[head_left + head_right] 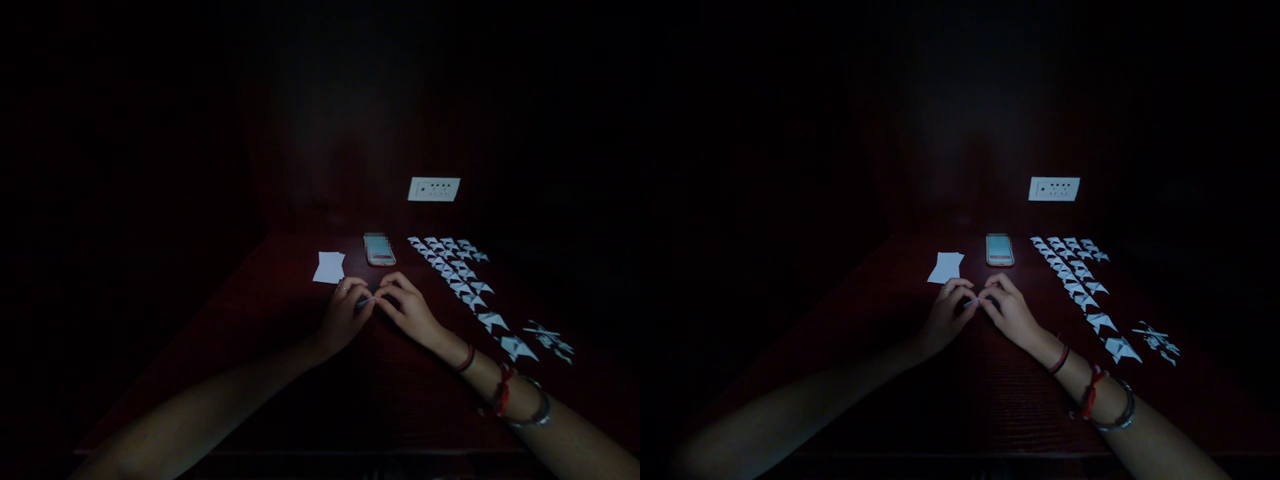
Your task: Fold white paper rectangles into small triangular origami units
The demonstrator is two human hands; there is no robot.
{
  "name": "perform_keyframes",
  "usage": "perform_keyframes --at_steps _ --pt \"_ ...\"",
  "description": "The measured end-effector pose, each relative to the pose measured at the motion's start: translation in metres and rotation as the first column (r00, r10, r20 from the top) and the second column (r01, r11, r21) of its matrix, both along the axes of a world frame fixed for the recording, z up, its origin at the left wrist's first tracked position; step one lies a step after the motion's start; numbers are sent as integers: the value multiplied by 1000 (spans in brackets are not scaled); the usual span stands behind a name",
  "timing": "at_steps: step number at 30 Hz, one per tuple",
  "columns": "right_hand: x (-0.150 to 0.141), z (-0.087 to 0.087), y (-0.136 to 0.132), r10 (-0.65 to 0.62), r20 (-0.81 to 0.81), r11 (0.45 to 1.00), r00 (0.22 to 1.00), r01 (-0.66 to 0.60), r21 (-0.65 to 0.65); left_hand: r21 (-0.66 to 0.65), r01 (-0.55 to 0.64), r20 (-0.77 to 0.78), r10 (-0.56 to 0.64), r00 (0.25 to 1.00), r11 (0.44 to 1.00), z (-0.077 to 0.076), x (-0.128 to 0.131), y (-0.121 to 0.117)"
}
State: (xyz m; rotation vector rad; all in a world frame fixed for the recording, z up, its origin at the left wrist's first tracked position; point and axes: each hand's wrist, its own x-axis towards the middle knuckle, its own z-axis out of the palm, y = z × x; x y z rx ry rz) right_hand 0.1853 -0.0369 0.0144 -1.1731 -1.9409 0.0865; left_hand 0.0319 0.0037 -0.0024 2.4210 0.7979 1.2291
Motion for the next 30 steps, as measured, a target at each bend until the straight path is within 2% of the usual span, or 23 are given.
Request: perform_keyframes --at_steps 3,10,14,19,21,24,27,30 --pt "-1 2 -1 3 3 1000 1000 -3 7 6 -26 -26 26 999 1000 2 -1 -1" --pt "-2 5 -3 39 19 999 999 -39 -15 8 -5 -59 6 998 1000 1 -4 -2" --pt "3 10 -1 76 40 996 996 -74 -58 -11 12 -15 -12 1000 1000 4 -4 -3" --pt "17 16 6 123 62 988 991 -116 -107 -63 -31 86 37 996 998 8 -5 2" --pt "25 15 10 118 66 987 991 -110 -113 -109 -45 133 59 989 993 6 -5 8" --pt "33 13 14 74 52 993 996 -68 -101 -184 -122 185 157 970 975 0 -6 18" --pt "33 9 15 52 31 995 998 -49 -88 -201 -87 125 113 986 976 -7 -5 23" --pt "25 5 14 85 55 991 995 -79 -109 -196 -25 77 41 996 980 -14 -3 25"
